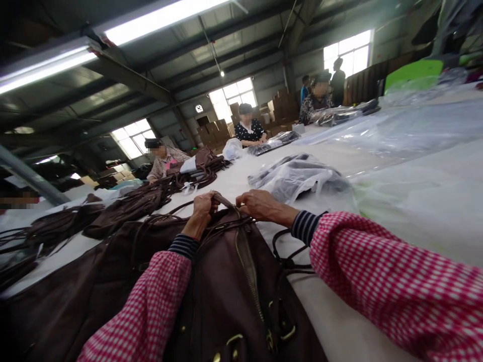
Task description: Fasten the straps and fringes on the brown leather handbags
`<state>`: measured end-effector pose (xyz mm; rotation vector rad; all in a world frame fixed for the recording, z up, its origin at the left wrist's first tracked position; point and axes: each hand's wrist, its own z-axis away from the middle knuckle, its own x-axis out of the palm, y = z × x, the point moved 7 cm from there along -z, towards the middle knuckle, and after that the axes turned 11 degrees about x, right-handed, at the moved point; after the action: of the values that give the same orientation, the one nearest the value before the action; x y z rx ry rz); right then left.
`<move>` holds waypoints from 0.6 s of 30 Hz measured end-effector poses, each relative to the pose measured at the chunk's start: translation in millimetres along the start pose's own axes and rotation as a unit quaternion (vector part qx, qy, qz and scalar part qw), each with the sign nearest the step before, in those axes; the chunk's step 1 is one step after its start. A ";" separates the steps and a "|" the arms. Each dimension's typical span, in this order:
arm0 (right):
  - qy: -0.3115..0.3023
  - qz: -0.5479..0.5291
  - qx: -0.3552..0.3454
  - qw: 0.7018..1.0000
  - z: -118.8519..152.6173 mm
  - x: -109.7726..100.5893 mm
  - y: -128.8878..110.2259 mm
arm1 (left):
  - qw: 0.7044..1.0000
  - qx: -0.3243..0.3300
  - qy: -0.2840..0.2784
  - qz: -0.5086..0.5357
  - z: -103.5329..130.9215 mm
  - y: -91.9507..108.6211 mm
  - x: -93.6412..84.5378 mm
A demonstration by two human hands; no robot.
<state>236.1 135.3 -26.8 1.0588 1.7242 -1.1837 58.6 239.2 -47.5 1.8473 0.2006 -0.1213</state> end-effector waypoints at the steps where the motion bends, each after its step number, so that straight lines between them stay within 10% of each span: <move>1: 0.006 0.017 -0.009 1.000 0.1 2.8 -0.3 | 0.999 0.005 -0.035 -0.008 2.3 1.8 4.1; 7: 0.049 0.082 -0.019 0.995 -4.1 7.0 -4.7 | 0.967 0.055 -0.238 -0.072 20.0 16.5 31.7; 18: 0.089 0.070 0.010 0.993 2.7 10.8 -11.3 | 0.966 0.107 -0.235 -0.030 22.0 23.1 33.9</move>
<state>222.2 132.4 -33.9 1.3100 1.7435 -1.0462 96.9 214.4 -38.3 1.9679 -0.0926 -0.6357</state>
